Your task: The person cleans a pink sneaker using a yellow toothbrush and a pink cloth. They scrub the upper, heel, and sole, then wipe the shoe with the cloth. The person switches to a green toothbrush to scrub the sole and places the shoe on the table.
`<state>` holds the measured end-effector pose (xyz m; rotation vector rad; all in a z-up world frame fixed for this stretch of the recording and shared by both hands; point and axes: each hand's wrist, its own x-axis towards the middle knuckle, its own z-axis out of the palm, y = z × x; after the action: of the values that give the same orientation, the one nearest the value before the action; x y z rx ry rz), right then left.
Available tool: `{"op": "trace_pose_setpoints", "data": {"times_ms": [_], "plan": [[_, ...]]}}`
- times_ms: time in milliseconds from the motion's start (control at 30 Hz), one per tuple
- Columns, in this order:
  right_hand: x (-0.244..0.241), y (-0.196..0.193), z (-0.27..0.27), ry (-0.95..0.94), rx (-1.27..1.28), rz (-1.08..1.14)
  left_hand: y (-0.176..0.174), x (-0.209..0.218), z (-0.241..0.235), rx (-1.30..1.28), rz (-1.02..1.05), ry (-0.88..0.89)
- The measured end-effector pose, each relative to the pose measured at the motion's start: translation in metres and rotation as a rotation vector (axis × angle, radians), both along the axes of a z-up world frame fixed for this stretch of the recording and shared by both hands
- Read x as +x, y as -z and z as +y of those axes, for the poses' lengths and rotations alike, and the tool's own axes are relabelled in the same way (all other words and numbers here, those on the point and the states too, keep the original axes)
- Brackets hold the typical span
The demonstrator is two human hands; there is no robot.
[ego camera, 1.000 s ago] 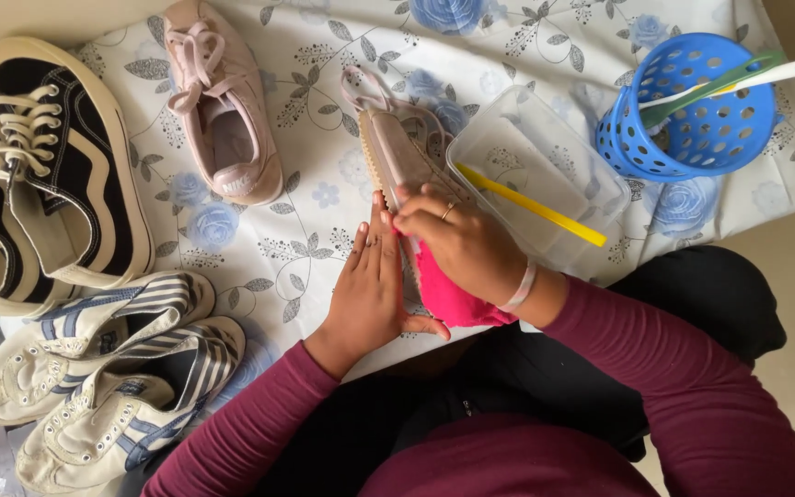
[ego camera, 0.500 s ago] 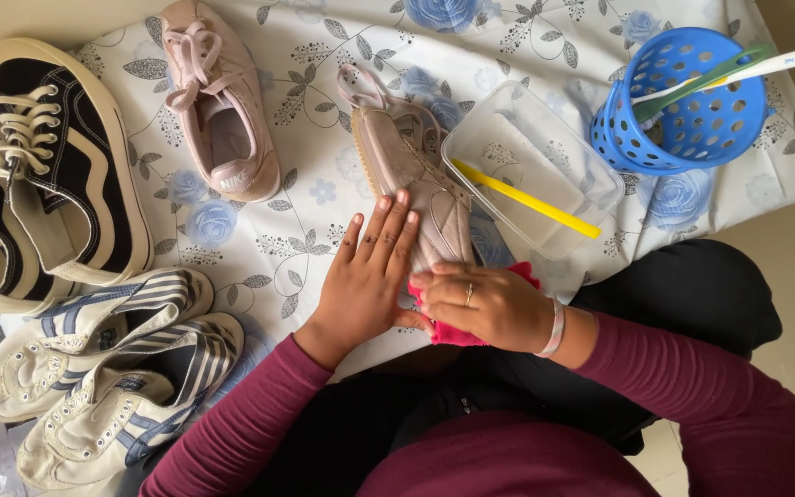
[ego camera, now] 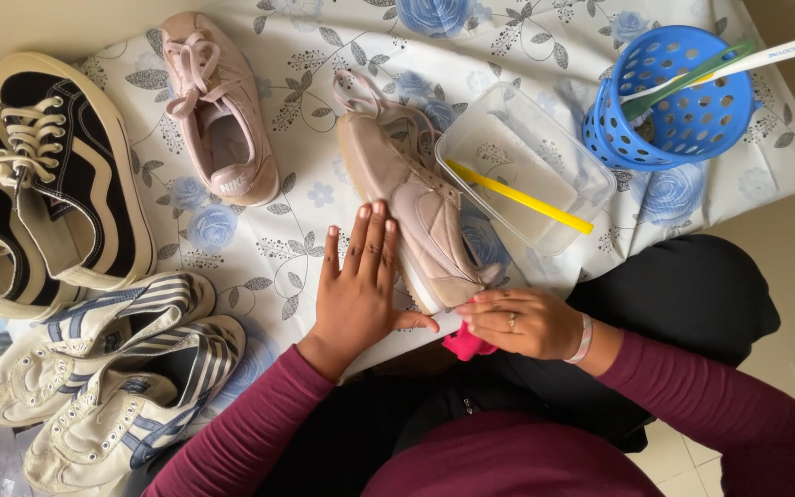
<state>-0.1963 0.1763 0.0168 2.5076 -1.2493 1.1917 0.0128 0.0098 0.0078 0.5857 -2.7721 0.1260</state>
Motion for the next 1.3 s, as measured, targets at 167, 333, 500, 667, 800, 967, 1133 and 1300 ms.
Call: {"op": "trace_pose_setpoints", "data": {"times_ms": [167,333,500,667,800,967,1133,1300], "plan": [[-0.009,-0.039,-0.002,0.062,-0.086,-0.124,0.010,0.005,0.005,-0.013,0.033,-0.076],[-0.030,-0.080,-0.019,0.078,-0.205,-0.191,0.021,0.000,0.009,-0.015,0.072,-0.109],[-0.036,-0.088,-0.068,0.023,-0.374,-0.223,0.025,-0.016,0.013,-0.083,0.136,0.215],[-0.029,-0.079,-0.090,0.034,-0.412,-0.312,0.000,-0.021,0.012,-0.166,0.157,0.228],[-0.031,-0.072,-0.084,0.068,-0.395,-0.326,0.006,-0.020,0.013,-0.214,0.185,0.225],[-0.036,-0.074,-0.081,0.049,-0.400,-0.355,0.007,-0.011,0.011,-0.278,0.232,0.138],[-0.032,-0.068,-0.090,0.091,-0.465,-0.372,0.044,0.006,0.012,-0.318,0.373,0.033],[-0.022,-0.076,-0.106,0.245,-0.530,-0.494,0.050,-0.001,0.011,-0.311,0.393,-0.005]]}}
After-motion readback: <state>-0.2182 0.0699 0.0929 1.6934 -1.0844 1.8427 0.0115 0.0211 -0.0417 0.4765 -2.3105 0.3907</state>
